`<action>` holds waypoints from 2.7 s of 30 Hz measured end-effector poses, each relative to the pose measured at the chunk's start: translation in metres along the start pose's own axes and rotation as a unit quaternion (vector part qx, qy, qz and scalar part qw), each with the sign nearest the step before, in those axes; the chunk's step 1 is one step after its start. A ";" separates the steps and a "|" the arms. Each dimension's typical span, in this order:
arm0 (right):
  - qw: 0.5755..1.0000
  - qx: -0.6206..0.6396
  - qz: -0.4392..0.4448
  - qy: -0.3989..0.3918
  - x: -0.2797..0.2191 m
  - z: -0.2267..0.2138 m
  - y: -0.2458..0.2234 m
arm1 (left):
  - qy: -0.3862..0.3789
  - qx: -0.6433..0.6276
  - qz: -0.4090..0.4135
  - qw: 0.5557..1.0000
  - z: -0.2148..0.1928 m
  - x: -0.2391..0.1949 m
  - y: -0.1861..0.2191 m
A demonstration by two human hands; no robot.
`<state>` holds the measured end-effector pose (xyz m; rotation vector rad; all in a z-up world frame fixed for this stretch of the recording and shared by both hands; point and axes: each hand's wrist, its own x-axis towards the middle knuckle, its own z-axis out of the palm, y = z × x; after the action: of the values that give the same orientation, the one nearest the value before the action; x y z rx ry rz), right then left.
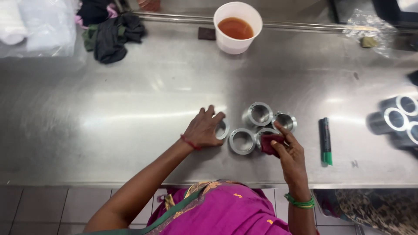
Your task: The person marks cylindrical metal rings with a marker, wipes them with a cloth, and places them into individual plastic bags.
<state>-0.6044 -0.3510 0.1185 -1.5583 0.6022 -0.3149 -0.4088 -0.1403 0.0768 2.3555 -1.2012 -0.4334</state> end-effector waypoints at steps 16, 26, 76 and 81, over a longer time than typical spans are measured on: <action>0.927 0.001 0.063 -0.369 -0.051 0.161 -0.032 | -0.088 -0.724 -0.262 0.632 -0.005 -0.144 -0.013; 0.918 0.126 0.238 -0.291 -0.056 0.200 -0.070 | 0.224 -0.315 0.102 0.917 -0.041 -0.171 -0.027; 0.935 0.049 0.144 -0.319 0.034 -0.002 -0.028 | 0.079 -0.202 -0.052 0.975 -0.001 -0.042 0.057; 0.993 0.113 0.024 -0.024 0.045 -0.090 -0.031 | -0.048 0.047 -0.294 0.953 -0.047 0.002 0.017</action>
<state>-0.6110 -0.4509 0.1497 -1.3284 0.5468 -0.2981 -0.3971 -0.1391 0.1251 2.7827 -0.5366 -0.7003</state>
